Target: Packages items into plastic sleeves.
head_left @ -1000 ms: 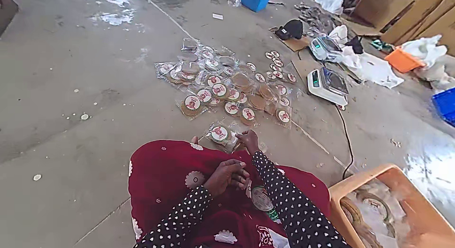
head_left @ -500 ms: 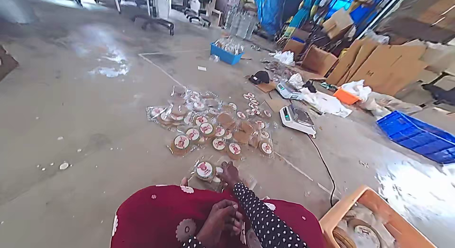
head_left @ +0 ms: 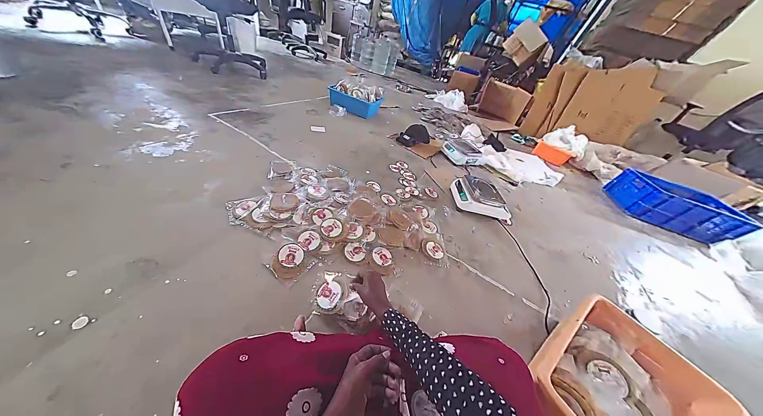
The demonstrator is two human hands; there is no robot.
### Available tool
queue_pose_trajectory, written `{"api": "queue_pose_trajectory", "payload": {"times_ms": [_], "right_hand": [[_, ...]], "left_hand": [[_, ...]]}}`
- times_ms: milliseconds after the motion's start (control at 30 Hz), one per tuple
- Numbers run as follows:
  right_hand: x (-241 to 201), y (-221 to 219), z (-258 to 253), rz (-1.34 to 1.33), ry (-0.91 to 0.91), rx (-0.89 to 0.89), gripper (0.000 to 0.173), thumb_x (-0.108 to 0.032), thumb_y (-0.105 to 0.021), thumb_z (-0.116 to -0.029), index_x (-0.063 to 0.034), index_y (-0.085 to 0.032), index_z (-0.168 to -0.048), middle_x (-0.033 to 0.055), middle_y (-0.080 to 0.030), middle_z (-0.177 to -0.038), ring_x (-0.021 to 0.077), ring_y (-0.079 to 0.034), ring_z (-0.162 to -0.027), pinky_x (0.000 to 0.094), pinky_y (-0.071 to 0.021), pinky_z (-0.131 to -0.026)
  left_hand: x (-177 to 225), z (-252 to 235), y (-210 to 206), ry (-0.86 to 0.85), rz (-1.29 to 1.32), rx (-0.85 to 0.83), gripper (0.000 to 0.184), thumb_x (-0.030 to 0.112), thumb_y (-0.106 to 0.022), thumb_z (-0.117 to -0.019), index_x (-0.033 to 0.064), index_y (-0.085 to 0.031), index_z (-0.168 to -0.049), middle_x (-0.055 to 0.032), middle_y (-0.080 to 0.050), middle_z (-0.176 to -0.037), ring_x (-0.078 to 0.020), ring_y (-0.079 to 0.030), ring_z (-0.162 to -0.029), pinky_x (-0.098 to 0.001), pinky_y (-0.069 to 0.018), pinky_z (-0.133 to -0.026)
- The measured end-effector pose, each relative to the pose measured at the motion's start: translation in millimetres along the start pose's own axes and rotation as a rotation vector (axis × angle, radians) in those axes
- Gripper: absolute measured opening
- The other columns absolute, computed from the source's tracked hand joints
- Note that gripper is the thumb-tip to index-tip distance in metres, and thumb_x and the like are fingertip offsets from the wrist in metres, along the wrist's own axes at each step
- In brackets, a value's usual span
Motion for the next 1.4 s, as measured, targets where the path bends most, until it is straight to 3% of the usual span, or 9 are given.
{"api": "queue_pose_trajectory", "payload": {"times_ms": [233, 400, 533, 600, 700, 933, 1033, 1133, 1400], "right_hand": [[-84, 77, 48, 0.149, 0.389, 0.045, 0.018, -0.015, -0.063, -0.0986, -0.0048, -0.075, -0.108, 0.0154, -0.074, -0.102, 0.0329, -0.070, -0.102, 0.0548, -0.0528, -0.093], [-93, 144, 136, 0.141, 0.834, 0.299, 0.006, -0.011, -0.071, -0.0935, -0.0079, -0.076, -0.093, 0.0061, -0.074, -0.090, 0.0208, -0.071, -0.087, 0.0415, -0.0581, -0.081], [-58, 158, 205, -0.006, 0.949, 0.275, 0.012, -0.011, -0.068, -0.0959, -0.0075, -0.078, -0.091, 0.0034, -0.076, -0.100, 0.0144, -0.069, -0.105, 0.0301, -0.0553, -0.098], [-31, 152, 228, -0.070, 0.938, 0.266, 0.013, -0.007, -0.065, -0.0948, -0.0057, -0.077, -0.090, 0.0070, -0.075, -0.107, 0.0178, -0.067, -0.116, 0.0310, -0.0530, -0.104], [13, 153, 250, -0.130, 0.822, 0.371, 0.010, -0.007, -0.066, -0.0943, -0.0044, -0.075, -0.092, 0.0109, -0.072, -0.112, 0.0209, -0.066, -0.118, 0.0357, -0.0551, -0.103], [102, 160, 290, -0.265, 0.184, 0.489, 0.010, -0.017, -0.071, -0.0966, -0.0080, -0.075, -0.096, 0.0005, -0.072, -0.084, 0.0067, -0.063, -0.067, 0.0273, -0.0542, -0.062], [115, 126, 292, -0.125, 0.090, 0.271, 0.026, -0.034, -0.070, -0.0960, -0.0091, -0.075, -0.090, 0.0037, -0.070, -0.081, 0.0159, -0.065, -0.072, 0.0420, -0.0544, -0.068], [112, 94, 283, -0.030, 0.051, 0.095, 0.035, -0.036, -0.076, -0.0895, -0.0054, -0.074, -0.105, 0.0118, -0.071, -0.098, 0.0271, -0.068, -0.092, 0.0513, -0.0542, -0.085], [121, 94, 283, -0.133, -0.067, 0.124, 0.015, -0.024, -0.069, -0.0941, -0.0104, -0.077, -0.097, 0.0046, -0.073, -0.088, 0.0169, -0.068, -0.087, 0.0433, -0.0514, -0.084]], "left_hand": [[1, 4, 1, 0.012, -0.040, 0.057, 0.056, 0.037, -0.019, -0.1128, -0.0030, -0.054, -0.130, -0.0160, -0.073, -0.091, -0.0246, -0.072, -0.070, -0.0392, -0.0617, -0.065], [15, 11, 3, -0.036, 0.300, -0.020, 0.106, 0.074, 0.012, -0.0932, 0.0017, -0.061, -0.120, -0.0161, -0.074, -0.097, -0.0270, -0.074, -0.081, -0.0387, -0.0611, -0.066], [27, 20, -3, -0.084, 0.425, -0.137, 0.090, 0.070, -0.007, -0.1000, 0.0035, -0.062, -0.124, -0.0181, -0.074, -0.106, -0.0279, -0.075, -0.086, -0.0370, -0.0618, -0.068], [21, 22, -2, -0.056, 0.400, 0.008, 0.037, 0.029, -0.036, -0.1069, 0.0029, -0.058, -0.119, -0.0180, -0.071, -0.102, -0.0271, -0.073, -0.083, -0.0382, -0.0627, -0.064], [11, 24, -3, -0.065, 0.327, 0.008, 0.023, 0.006, -0.048, -0.1004, 0.0031, -0.056, -0.122, -0.0166, -0.071, -0.105, -0.0267, -0.072, -0.093, -0.0456, -0.0619, -0.081], [8, 27, 5, -0.150, 0.184, 0.072, 0.021, 0.006, -0.046, -0.1036, 0.0014, -0.056, -0.122, -0.0169, -0.072, -0.104, -0.0271, -0.073, -0.093, -0.0465, -0.0623, -0.082], [9, 27, 8, -0.177, 0.154, 0.161, 0.022, 0.008, -0.045, -0.1054, 0.0025, -0.055, -0.124, -0.0144, -0.071, -0.105, -0.0246, -0.072, -0.095, -0.0443, -0.0614, -0.083], [9, 26, 9, -0.171, 0.110, 0.207, 0.024, 0.012, -0.048, -0.1059, 0.0016, -0.054, -0.127, -0.0149, -0.071, -0.106, -0.0248, -0.072, -0.095, -0.0442, -0.0617, -0.083], [8, 27, 16, -0.186, 0.128, 0.219, 0.024, 0.009, -0.050, -0.1039, 0.0014, -0.054, -0.127, -0.0160, -0.070, -0.106, -0.0257, -0.072, -0.094, -0.0447, -0.0611, -0.083]]}}
Point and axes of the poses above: each hand's wrist, its own z-axis away from the middle knuckle, its own y-axis out of the back of the hand, x = y × z, the point moved 6 cm from there along -z, towards the middle knuckle
